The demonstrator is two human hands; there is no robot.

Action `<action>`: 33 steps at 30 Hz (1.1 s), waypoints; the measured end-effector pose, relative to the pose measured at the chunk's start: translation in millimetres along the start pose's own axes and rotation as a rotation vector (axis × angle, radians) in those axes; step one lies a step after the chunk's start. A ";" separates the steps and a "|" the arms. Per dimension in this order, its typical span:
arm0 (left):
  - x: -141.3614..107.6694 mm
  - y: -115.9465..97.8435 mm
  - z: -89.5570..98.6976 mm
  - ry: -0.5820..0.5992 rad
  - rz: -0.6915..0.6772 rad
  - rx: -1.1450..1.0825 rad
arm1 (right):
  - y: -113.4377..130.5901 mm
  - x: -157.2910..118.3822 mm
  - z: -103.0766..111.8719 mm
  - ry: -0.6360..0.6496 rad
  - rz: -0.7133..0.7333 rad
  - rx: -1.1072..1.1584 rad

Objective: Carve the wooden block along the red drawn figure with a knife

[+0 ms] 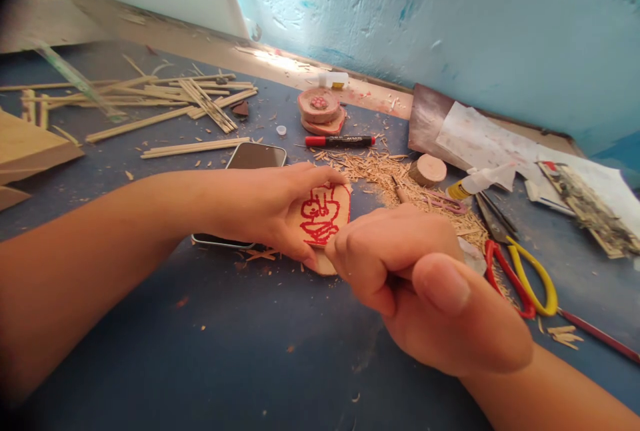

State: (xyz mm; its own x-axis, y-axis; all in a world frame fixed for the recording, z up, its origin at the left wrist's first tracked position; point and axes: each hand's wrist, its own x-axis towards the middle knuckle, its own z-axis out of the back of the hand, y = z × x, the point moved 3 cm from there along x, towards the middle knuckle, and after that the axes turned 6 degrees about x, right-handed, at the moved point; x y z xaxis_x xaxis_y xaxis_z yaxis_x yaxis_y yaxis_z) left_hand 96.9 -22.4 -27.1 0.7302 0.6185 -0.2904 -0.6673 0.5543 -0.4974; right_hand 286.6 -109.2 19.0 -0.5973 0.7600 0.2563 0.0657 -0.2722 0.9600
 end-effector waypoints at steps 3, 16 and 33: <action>-0.1 0.2 -0.2 -0.003 0.013 -0.016 | 3.7 -1.0 0.1 0.002 -0.022 -0.013; 0.2 -3.3 -0.2 -0.027 0.015 0.008 | -6.3 2.3 -10.6 -0.033 -0.004 -0.044; -2.1 0.6 -2.7 -0.002 0.042 0.001 | 0.2 -5.7 0.2 -0.089 -0.021 -0.007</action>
State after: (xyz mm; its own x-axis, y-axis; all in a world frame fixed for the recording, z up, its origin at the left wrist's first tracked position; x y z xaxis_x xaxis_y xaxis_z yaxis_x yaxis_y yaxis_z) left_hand 95.4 -24.8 -29.0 0.7014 0.6420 -0.3097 -0.6975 0.5287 -0.4837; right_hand 290.2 -113.4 17.8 -0.5251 0.8149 0.2453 0.0484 -0.2591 0.9646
